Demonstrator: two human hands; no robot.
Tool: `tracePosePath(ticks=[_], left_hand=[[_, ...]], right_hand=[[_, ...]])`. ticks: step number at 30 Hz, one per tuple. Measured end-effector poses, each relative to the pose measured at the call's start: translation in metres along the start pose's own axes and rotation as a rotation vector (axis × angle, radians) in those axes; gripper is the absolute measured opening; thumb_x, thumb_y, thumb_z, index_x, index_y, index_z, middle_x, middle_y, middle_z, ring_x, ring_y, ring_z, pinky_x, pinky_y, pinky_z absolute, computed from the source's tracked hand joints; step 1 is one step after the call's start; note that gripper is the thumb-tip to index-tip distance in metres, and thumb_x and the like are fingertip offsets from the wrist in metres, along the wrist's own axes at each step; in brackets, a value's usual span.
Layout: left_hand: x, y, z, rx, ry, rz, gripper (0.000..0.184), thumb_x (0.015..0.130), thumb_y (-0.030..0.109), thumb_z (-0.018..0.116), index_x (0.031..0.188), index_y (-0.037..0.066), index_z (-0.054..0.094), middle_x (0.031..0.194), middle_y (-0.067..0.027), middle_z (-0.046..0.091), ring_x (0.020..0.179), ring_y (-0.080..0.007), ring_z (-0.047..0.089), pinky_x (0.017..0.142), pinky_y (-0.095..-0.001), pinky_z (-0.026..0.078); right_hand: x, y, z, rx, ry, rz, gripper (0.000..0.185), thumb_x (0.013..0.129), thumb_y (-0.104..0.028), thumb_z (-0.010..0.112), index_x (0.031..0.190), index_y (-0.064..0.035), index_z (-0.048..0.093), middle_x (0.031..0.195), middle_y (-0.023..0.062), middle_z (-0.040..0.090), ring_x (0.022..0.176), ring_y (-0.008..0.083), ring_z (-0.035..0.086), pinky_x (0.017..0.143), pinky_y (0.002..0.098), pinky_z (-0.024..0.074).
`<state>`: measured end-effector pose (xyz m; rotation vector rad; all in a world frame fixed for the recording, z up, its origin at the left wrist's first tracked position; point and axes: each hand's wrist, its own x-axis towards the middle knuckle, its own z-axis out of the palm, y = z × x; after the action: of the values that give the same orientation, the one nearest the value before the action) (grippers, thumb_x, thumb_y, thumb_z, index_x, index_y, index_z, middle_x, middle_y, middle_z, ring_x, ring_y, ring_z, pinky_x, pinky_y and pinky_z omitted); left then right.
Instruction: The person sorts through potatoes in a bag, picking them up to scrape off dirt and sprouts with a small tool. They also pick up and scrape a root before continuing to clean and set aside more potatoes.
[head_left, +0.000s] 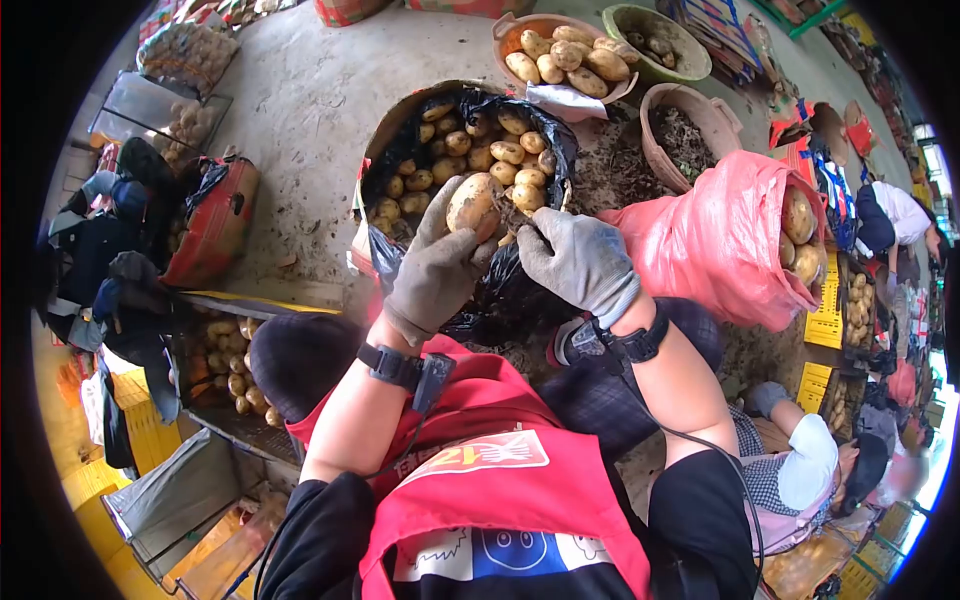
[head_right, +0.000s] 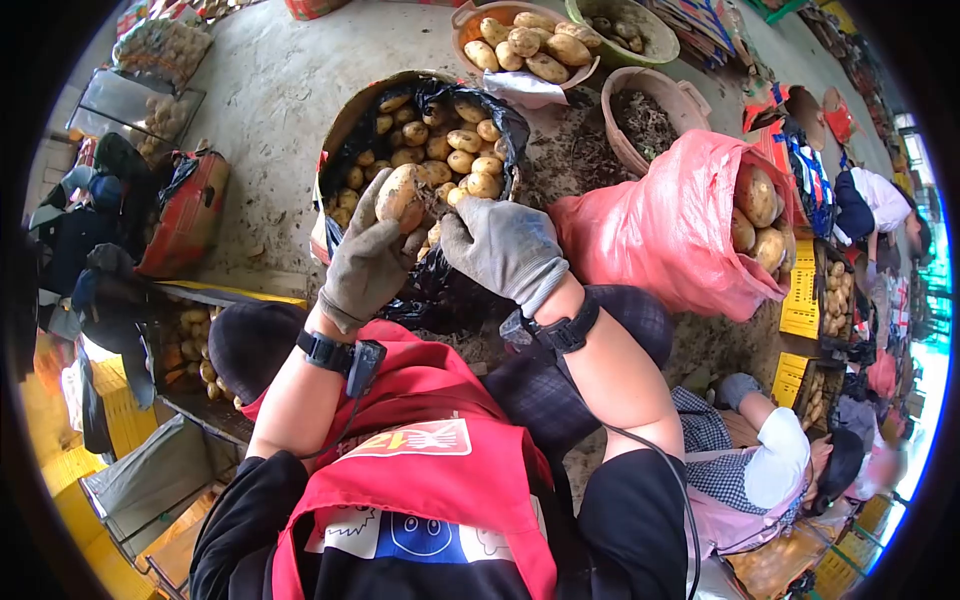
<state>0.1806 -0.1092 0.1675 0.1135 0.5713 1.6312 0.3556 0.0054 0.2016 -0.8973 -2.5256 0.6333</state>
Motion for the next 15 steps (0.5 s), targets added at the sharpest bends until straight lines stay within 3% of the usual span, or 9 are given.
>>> tracePosePath(ticks=[2,4,7,10,15], left_hand=[[0.0,-0.008,-0.003,0.154,-0.031,0.107,0.082,0.09,-0.004,0.073,0.162,0.015,0.039,0.153,-0.0095,0.053,0.134,-0.0227,0.058,0.106,-0.0338,0.052],[0.001,-0.011,-0.008,0.198,0.007,0.112,0.084,0.088,-0.007,0.072,0.163,0.014,0.038,0.154,-0.0094,0.052,0.135,-0.0209,0.057,0.108,-0.0341,0.05],[0.005,-0.015,-0.025,0.65,-0.006,0.269,0.089,0.085,-0.012,0.07,0.164,0.01,0.035,0.155,-0.011,0.051,0.137,-0.025,0.056,0.115,-0.0408,0.048],[0.005,-0.019,-0.03,0.694,-0.038,0.236,0.089,0.084,-0.011,0.073,0.163,0.008,0.036,0.152,-0.0108,0.054,0.137,-0.0236,0.056,0.116,-0.0382,0.047],[0.012,-0.035,-0.033,1.026,-0.075,0.375,0.082,0.087,-0.012,0.073,0.16,0.004,0.04,0.154,-0.0104,0.052,0.139,-0.0221,0.055,0.116,-0.0374,0.047]], right_hand=[[-0.005,0.002,0.0,0.002,0.011,0.002,0.022,0.096,-0.027,0.066,0.082,-0.0098,0.066,0.072,0.0204,0.069,0.069,0.0408,0.071,0.06,0.0525,0.0546],[-0.011,0.0,-0.003,-0.091,-0.152,-0.075,0.021,0.096,-0.027,0.067,0.082,-0.0102,0.066,0.073,0.0203,0.069,0.069,0.041,0.071,0.06,0.0527,0.0542],[-0.012,0.003,-0.005,-0.004,-0.109,-0.057,0.024,0.095,-0.03,0.066,0.083,-0.0095,0.07,0.074,0.0199,0.071,0.07,0.0408,0.072,0.061,0.0522,0.0555],[-0.011,0.009,-0.003,0.054,-0.013,-0.027,0.027,0.094,-0.033,0.065,0.084,-0.0091,0.072,0.075,0.0199,0.072,0.072,0.0401,0.073,0.063,0.0511,0.0572],[-0.018,0.0,-0.004,-0.048,-0.229,-0.065,0.027,0.095,-0.032,0.064,0.082,-0.0098,0.071,0.073,0.0203,0.071,0.069,0.0413,0.072,0.062,0.0532,0.0564]])
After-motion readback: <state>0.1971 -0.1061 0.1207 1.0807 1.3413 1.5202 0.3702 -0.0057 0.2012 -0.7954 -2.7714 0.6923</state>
